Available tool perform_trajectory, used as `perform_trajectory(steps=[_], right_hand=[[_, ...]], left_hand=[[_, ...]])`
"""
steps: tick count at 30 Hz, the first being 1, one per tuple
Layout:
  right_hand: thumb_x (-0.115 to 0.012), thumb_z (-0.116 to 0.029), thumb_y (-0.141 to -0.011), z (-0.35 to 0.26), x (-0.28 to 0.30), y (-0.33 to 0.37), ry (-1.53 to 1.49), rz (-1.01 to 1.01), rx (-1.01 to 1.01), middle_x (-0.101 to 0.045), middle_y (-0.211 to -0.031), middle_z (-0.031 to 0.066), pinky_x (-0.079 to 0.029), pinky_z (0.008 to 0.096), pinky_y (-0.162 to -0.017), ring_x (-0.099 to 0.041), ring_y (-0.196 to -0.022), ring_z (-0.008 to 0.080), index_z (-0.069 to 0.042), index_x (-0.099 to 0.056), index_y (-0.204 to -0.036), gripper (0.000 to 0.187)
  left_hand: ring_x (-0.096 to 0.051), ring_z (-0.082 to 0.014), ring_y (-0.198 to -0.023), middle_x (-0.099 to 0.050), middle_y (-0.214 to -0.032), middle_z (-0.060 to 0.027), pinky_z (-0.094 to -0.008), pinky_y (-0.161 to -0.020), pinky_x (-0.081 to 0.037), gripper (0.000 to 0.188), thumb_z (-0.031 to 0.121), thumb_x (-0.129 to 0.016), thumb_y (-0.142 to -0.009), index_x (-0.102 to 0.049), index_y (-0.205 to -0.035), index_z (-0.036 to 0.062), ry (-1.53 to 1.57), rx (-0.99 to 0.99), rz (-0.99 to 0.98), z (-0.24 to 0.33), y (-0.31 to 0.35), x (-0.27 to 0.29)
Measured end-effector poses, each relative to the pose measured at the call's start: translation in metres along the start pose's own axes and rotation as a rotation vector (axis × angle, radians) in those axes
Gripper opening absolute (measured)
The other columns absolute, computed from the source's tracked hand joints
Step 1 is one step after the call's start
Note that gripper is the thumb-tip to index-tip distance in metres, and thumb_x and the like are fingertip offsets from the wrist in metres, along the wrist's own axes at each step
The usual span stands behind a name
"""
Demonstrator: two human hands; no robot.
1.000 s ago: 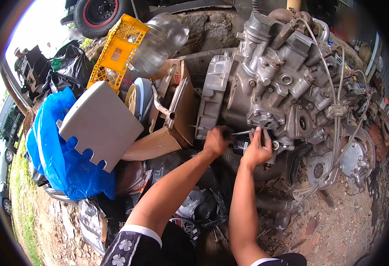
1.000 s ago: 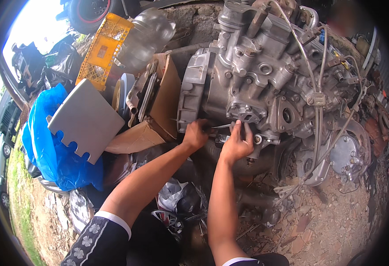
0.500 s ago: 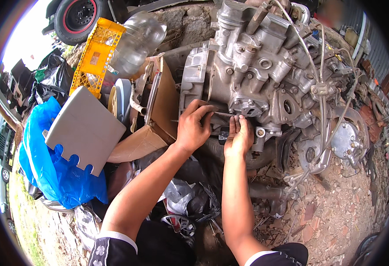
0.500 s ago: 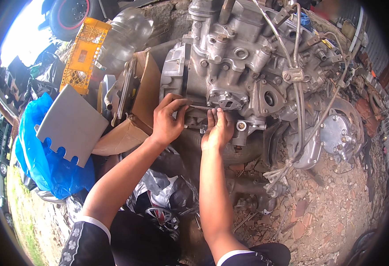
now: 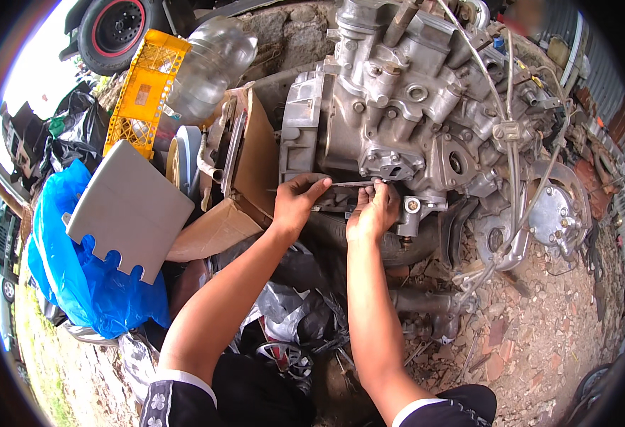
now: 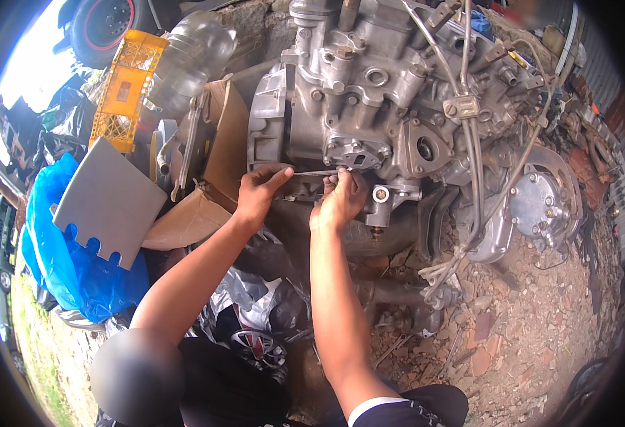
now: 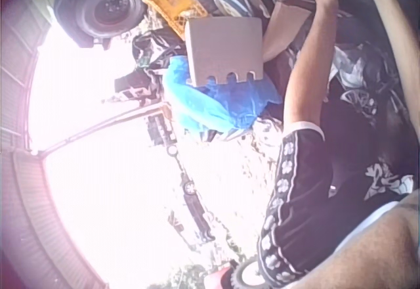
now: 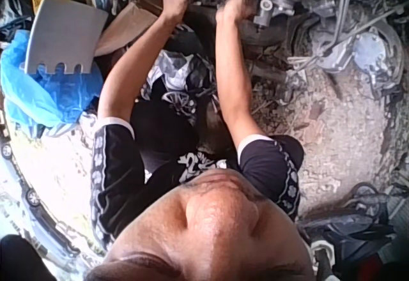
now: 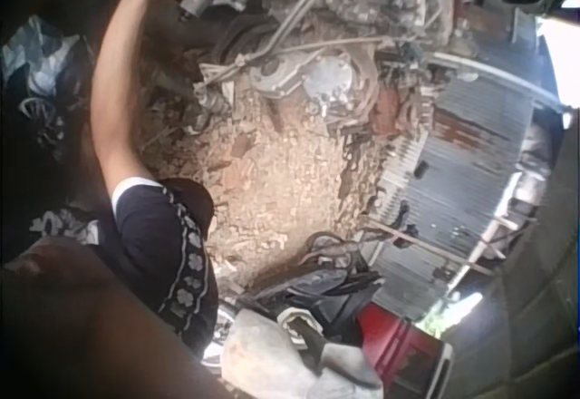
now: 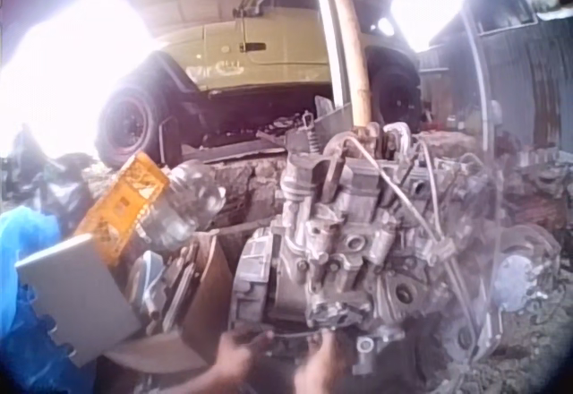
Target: The person uses a wrench to loosen and remove bolts from a car engine block. They then detach and remove the exhaust manifold and other components, placing them on the ground.
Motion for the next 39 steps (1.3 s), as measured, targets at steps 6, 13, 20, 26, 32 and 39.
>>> perform_trajectory(steps=[6, 13, 20, 26, 32, 39], right_hand=[[-0.069, -0.003, -0.094, 0.002, -0.006, 0.008, -0.083, -0.042, -0.078, -0.057, -0.103, 0.0015, -0.05, 0.0308, -0.081, -0.053, -0.087, 0.0109, -0.005, -0.054, -0.12, 0.03], [-0.058, 0.009, -0.097, 0.019, -0.003, 0.004, -0.347, 0.178, -0.246, -0.056, -0.114, 0.0086, -0.059, 0.0337, -0.095, -0.056, -0.096, 0.0142, 0.003, -0.046, -0.138, 0.043], [-0.063, -0.009, -0.101, 0.001, -0.001, 0.02, -0.198, 0.09, 0.064, -0.055, -0.109, 0.0043, -0.057, 0.0333, -0.09, -0.055, -0.088, 0.0112, -0.006, -0.053, -0.123, 0.024], [-0.059, -0.022, -0.105, -0.004, 0.017, 0.022, 0.074, -0.007, 0.044, -0.058, -0.119, 0.0067, -0.055, 0.029, -0.084, -0.059, -0.096, 0.0113, -0.004, -0.058, -0.131, 0.031], [-0.061, -0.021, -0.104, -0.003, 0.023, 0.007, 0.106, -0.057, 0.057, -0.066, -0.115, 0.0042, -0.056, 0.0288, -0.086, -0.062, -0.092, 0.0104, -0.002, -0.062, -0.13, 0.032], [-0.063, -0.014, -0.103, -0.006, 0.017, -0.002, 0.195, -0.117, 0.146, -0.069, -0.113, 0.0101, -0.059, 0.0289, -0.082, -0.067, -0.089, 0.0127, 0.005, -0.06, -0.131, 0.034]], left_hand=[[-0.064, -0.0169, -0.076, -0.07, -0.089, -0.0073, -0.0334, -0.07, -0.052, 0.033, 0.035, -0.064, -0.102, -0.064, -0.111, 0.003, 0.334, 0.315, -0.223, -0.028, -0.002, -0.021], [-0.051, -0.0134, -0.056, -0.06, -0.072, -0.0044, -0.0302, -0.049, -0.037, 0.04, 0.043, -0.056, -0.104, -0.065, -0.103, 0.0039, 0.084, 0.411, -0.161, -0.017, -0.012, -0.016], [-0.051, -0.0117, -0.059, -0.056, -0.071, -0.0021, -0.0279, -0.054, -0.04, 0.03, 0.03, -0.058, -0.104, -0.068, -0.111, 0.0025, 0.126, 0.316, -0.125, -0.035, -0.025, -0.029], [-0.065, -0.0149, -0.081, -0.071, -0.092, -0.0053, -0.0299, -0.077, -0.052, 0.019, 0.011, -0.072, -0.093, -0.074, -0.109, 0.001, -0.134, -0.057, -0.216, -0.044, -0.021, -0.016], [-0.073, -0.034, -0.089, -0.075, -0.1, -0.0173, -0.0378, -0.079, -0.055, 0.026, 0.01, -0.082, -0.078, -0.076, -0.103, 0.0043, -0.668, -0.432, -0.047, -0.021, 0.004, -0.023], [-0.073, -0.0343, -0.084, -0.074, -0.093, -0.0177, -0.0392, -0.076, -0.055, 0.022, 0.016, -0.081, -0.08, -0.076, -0.098, 0.0045, -0.735, -0.419, 0.04, -0.023, 0.002, -0.031]])
Point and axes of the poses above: each hand's wrist, its own y-axis away from the middle knuckle, its own x-axis out of the back of the hand, z = x × y, the point moved 7 cm from there along -y, towards the middle knuckle
